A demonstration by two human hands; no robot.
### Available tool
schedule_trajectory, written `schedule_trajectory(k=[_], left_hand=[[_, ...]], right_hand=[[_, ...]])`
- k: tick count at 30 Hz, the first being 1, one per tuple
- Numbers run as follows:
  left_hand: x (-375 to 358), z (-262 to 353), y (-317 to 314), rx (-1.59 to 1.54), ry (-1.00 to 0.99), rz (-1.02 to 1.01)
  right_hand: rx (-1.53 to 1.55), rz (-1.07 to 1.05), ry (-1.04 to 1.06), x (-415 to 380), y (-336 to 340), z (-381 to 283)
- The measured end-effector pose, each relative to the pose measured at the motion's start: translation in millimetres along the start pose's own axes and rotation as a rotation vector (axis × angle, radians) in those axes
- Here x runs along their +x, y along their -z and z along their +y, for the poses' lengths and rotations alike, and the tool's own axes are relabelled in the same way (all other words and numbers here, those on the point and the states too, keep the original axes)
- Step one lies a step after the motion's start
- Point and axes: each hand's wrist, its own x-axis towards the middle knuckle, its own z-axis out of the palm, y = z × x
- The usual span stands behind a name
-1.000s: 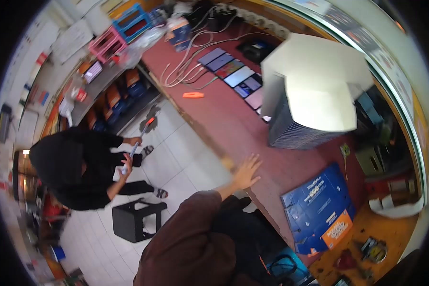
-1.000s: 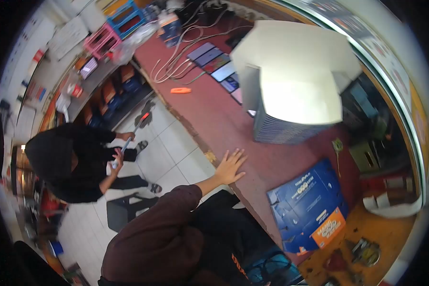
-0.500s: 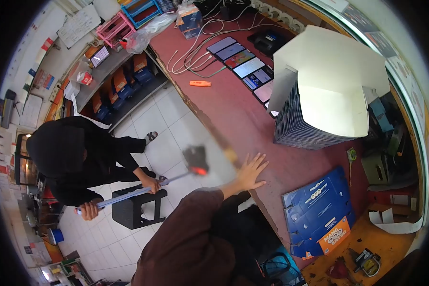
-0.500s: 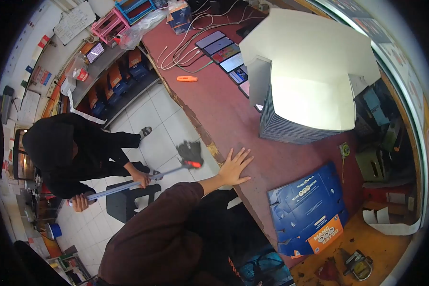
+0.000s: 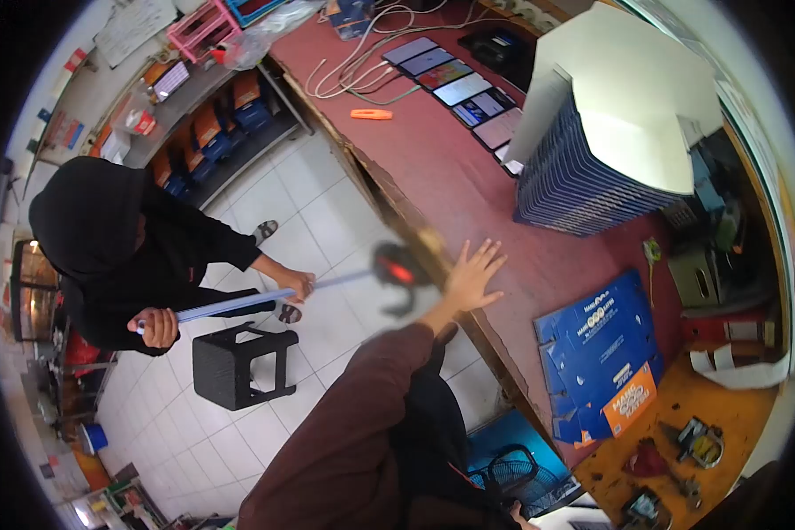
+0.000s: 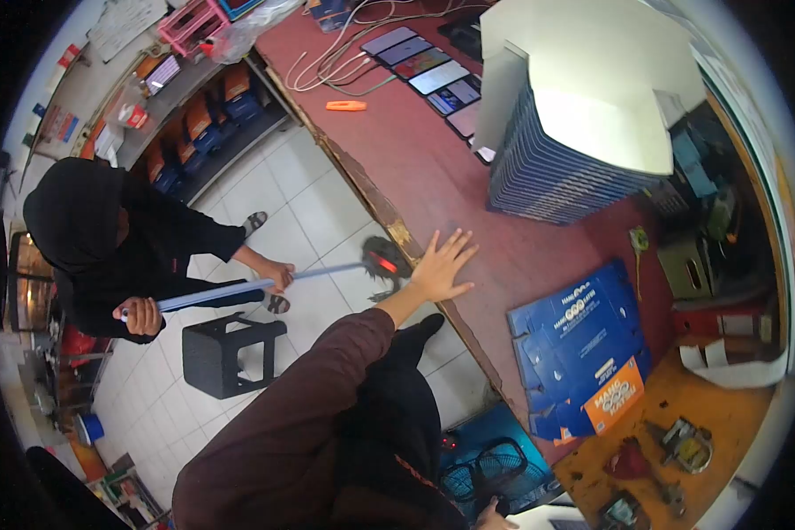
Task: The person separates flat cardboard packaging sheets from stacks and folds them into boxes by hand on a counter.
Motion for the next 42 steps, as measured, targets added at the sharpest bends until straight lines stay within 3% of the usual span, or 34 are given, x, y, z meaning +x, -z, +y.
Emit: schedule_trajectory(k=[5,9,21,25,27,31,33,35,37,38,40,42], left_hand=[[-2.3,3.9,1.7,0.09,0.043,-0.057],[0.3,10.7,15.7,0.104,0.068,-0.135],[-0.8,2.9,3.0,0.027,0.055,-0.073],[-1.8,-9.8,-12.8,-0.057,0.01,0.025],[-3.9,-11.6,-25.7,-0.108,0.037,0.031],[1.1,2.3,0.4,-0.007,0.001,-0.034],[1.7,6.6,5.5,-0.035,-0.012,-0.013],[4.6,10.3,7.8,-0.049,-0.027,0.004],[9.0,10.5,7.2,-0.05,-0.053,-0.005],[6.3,11.1,7.0,-0.053,-0.04,-0.015],[5.7,10.7,7.6,-0.056,-0.044,-0.04],[11.1,11.1,7.7,-0.06,-0.015,-0.06]], right_hand=[[0.052,-0.078,-0.045,5.2,-13.4,18.2],[0.174,-0.032,0.086,5.3,-21.2,28.5],[0.276,-0.042,0.048,-2.4,-14.1,31.7],[0.517,0.14,0.102,1.6,-31.3,41.7],[0.784,0.59,0.16,-21.4,-36.2,40.4],[1.404,0.417,0.657,-69.7,21.2,-37.4],[1.367,0.249,0.78,-65.6,74.6,-77.6],[1.344,0.27,0.976,-18.3,100.5,-132.4],[1.034,0.461,0.941,10.0,135.1,-169.7],[1.037,0.459,0.918,19.8,143.2,-179.2],[0.667,0.324,0.831,34.4,161.6,-195.7],[0.596,0.268,0.765,23.9,160.2,-198.1]])
